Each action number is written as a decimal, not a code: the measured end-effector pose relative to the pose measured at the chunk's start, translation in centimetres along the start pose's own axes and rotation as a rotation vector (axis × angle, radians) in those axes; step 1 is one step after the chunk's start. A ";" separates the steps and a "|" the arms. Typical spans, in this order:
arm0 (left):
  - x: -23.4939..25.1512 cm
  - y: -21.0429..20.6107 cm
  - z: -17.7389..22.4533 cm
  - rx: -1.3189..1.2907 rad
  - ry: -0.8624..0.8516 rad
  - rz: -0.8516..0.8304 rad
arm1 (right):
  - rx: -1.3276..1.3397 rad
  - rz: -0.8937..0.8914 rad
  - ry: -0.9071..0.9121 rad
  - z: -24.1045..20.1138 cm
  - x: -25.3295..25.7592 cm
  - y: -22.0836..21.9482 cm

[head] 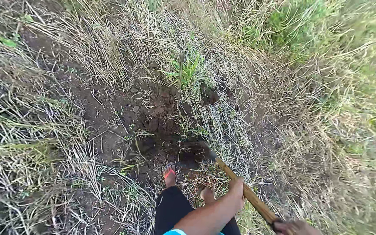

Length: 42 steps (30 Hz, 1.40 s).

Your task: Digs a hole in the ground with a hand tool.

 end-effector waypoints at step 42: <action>26.0 -11.6 3.7 0.031 0.156 0.552 | 0.207 -0.173 0.101 35.0 15.9 2.2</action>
Point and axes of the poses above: each hand's wrist, its own x-axis towards the middle knuckle, its own y-axis out of the back of the hand, z = x × y, the point moved 6 cm from there along x, towards the middle knuckle, and after that the axes turned 12 degrees about y, right-handed, at the moved point
